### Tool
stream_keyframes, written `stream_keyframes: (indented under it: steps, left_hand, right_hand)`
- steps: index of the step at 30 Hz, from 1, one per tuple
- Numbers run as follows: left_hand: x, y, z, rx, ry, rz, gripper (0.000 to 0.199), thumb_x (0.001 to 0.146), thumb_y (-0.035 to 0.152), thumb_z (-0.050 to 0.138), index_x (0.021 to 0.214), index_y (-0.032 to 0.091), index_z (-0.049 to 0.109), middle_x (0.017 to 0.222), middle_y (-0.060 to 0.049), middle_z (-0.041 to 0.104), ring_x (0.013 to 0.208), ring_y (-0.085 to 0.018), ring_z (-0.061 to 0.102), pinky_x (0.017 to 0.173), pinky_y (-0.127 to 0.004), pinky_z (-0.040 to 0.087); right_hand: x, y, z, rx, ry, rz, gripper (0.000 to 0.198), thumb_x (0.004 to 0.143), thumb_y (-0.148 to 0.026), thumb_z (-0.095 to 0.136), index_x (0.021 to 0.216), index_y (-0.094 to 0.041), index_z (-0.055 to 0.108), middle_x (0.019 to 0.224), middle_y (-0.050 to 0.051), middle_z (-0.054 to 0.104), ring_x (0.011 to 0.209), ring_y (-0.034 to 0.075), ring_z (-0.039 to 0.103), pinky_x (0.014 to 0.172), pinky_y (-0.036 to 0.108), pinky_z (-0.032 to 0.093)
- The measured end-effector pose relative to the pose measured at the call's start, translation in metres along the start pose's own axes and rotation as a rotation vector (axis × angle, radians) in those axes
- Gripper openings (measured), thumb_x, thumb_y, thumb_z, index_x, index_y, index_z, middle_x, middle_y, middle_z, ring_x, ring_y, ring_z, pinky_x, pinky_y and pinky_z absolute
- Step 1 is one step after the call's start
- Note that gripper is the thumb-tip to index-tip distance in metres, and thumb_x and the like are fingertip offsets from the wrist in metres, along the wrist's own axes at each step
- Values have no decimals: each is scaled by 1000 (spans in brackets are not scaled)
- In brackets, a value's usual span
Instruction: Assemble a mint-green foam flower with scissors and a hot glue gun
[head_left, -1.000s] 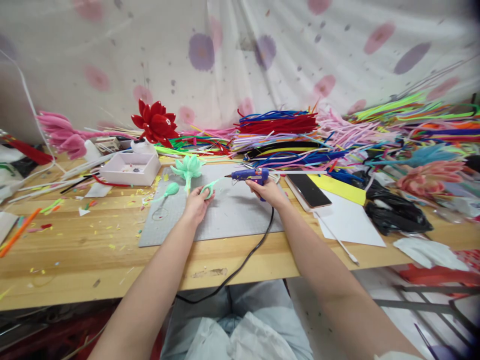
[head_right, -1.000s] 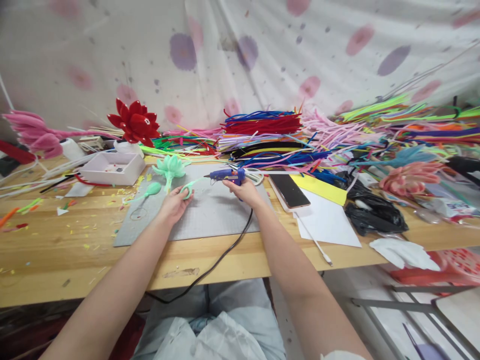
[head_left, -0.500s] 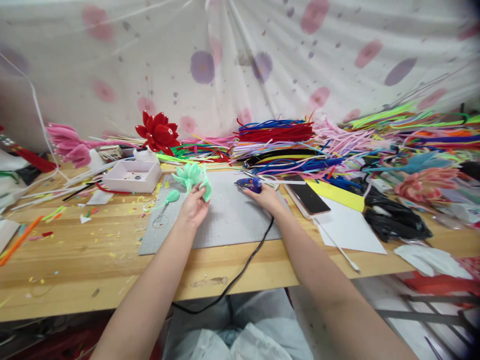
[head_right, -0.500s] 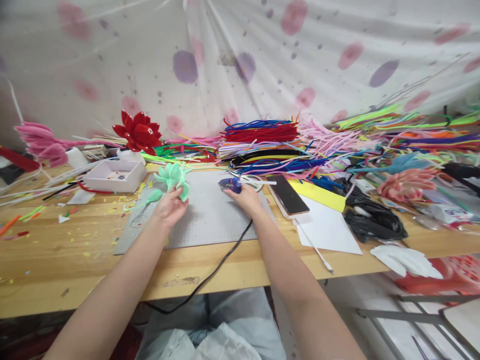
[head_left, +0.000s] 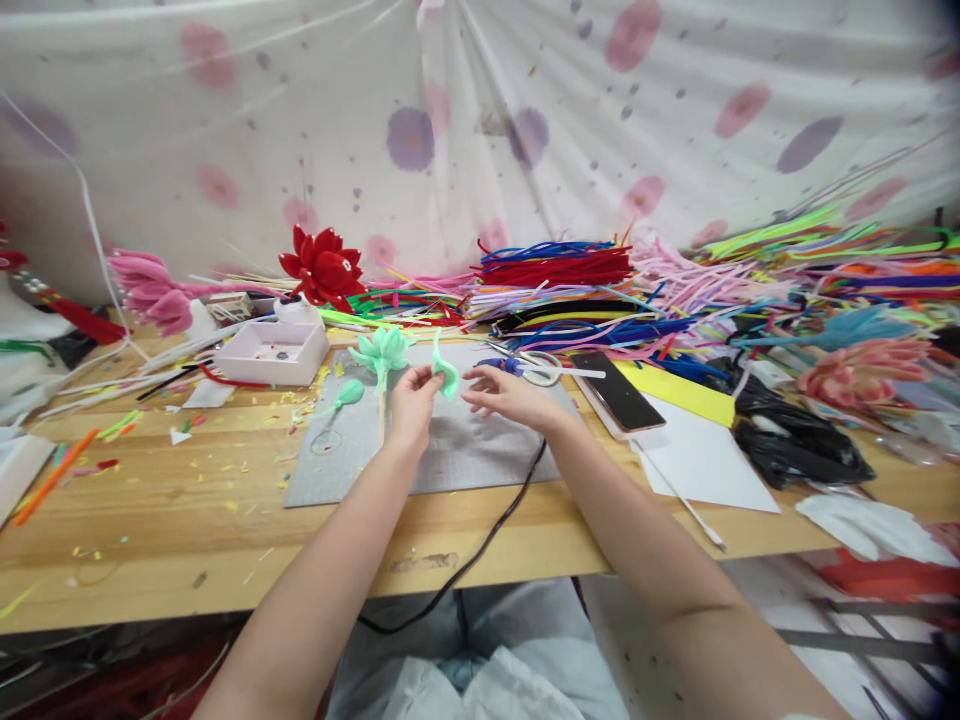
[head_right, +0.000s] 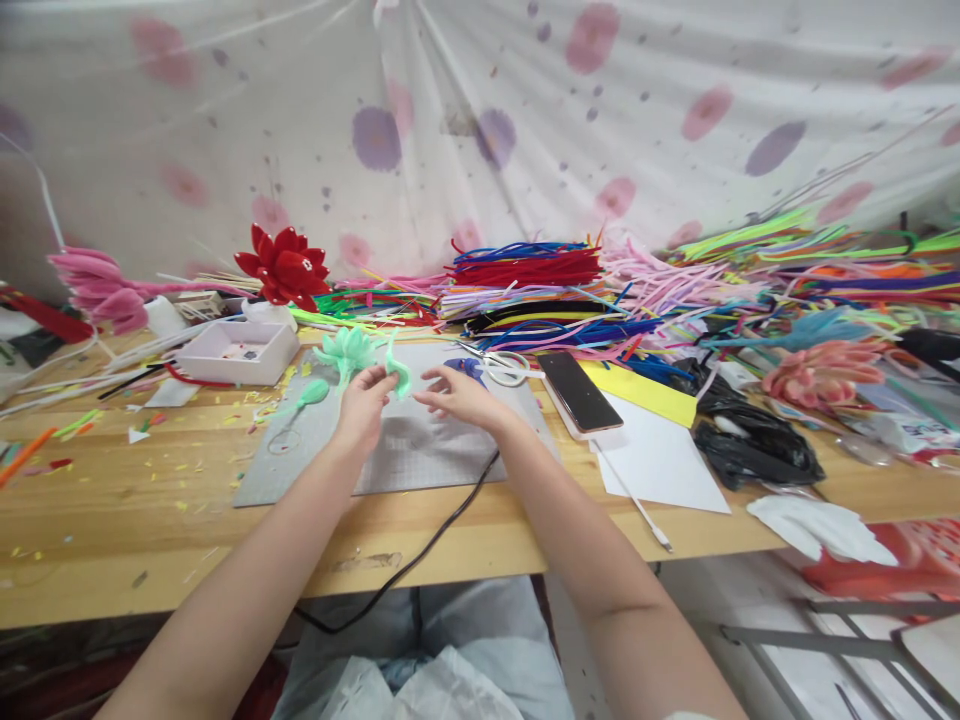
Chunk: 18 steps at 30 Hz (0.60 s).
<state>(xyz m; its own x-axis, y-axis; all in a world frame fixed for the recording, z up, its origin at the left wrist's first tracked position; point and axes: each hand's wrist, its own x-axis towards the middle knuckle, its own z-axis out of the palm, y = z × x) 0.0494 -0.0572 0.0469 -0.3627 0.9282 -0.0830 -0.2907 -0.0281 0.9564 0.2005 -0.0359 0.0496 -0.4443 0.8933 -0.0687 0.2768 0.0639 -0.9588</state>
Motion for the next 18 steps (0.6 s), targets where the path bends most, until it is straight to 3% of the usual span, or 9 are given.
stream_keyframes:
  steps: [3, 7, 9, 11, 13, 14, 18]
  left_hand:
    - [0, -4, 5, 82, -58, 21, 14, 63, 20, 67, 75, 15, 62, 76, -2, 65, 74, -13, 57, 66, -25, 40]
    - [18, -1, -14, 277, -86, 132, 20, 66, 27, 65, 81, 15, 63, 80, -4, 64, 76, -15, 57, 71, -27, 42]
    - [33, 4, -33, 465, 66, 281, 20, 70, 30, 61, 84, 16, 60, 86, -6, 63, 79, -15, 57, 76, -29, 42]
    - [49, 10, -53, 742, 258, 331, 26, 68, 33, 63, 88, 16, 57, 94, -8, 62, 89, -20, 56, 81, -32, 41]
    - [63, 13, -68, 908, 307, 247, 31, 64, 36, 67, 85, 15, 56, 92, -12, 61, 96, -26, 56, 81, -35, 41]
    - [69, 14, -72, 922, 271, 180, 31, 62, 36, 69, 81, 15, 55, 86, -12, 61, 94, -28, 57, 77, -35, 42]
    - [84, 11, -70, 683, 34, -118, 15, 66, 23, 67, 66, 17, 53, 56, -4, 53, 60, -21, 58, 54, -28, 40]
  right_hand:
    - [19, 3, 22, 364, 54, -64, 37, 62, -41, 68, 88, -19, 53, 80, 0, 63, 65, 12, 61, 63, 28, 52]
    - [32, 6, 32, 462, 303, -74, 24, 64, -31, 64, 78, -19, 48, 65, -4, 57, 53, 8, 56, 57, 27, 51]
    - [34, 6, 30, 474, 426, -76, 23, 65, -25, 60, 81, -20, 44, 61, -7, 54, 49, 8, 54, 52, 25, 49]
    - [34, 7, 29, 473, 524, -81, 25, 65, -21, 56, 82, -22, 37, 57, -10, 51, 46, 8, 52, 48, 23, 45]
    - [34, 7, 29, 459, 557, -116, 25, 65, -19, 53, 80, -23, 33, 55, -11, 48, 43, 7, 50, 44, 20, 41]
    - [34, 8, 30, 451, 546, -145, 23, 65, -19, 51, 78, -23, 33, 55, -11, 47, 42, 7, 48, 43, 20, 40]
    - [33, 6, 34, 457, 461, -240, 13, 65, -20, 50, 75, -21, 41, 61, -8, 48, 44, 5, 48, 44, 20, 39]
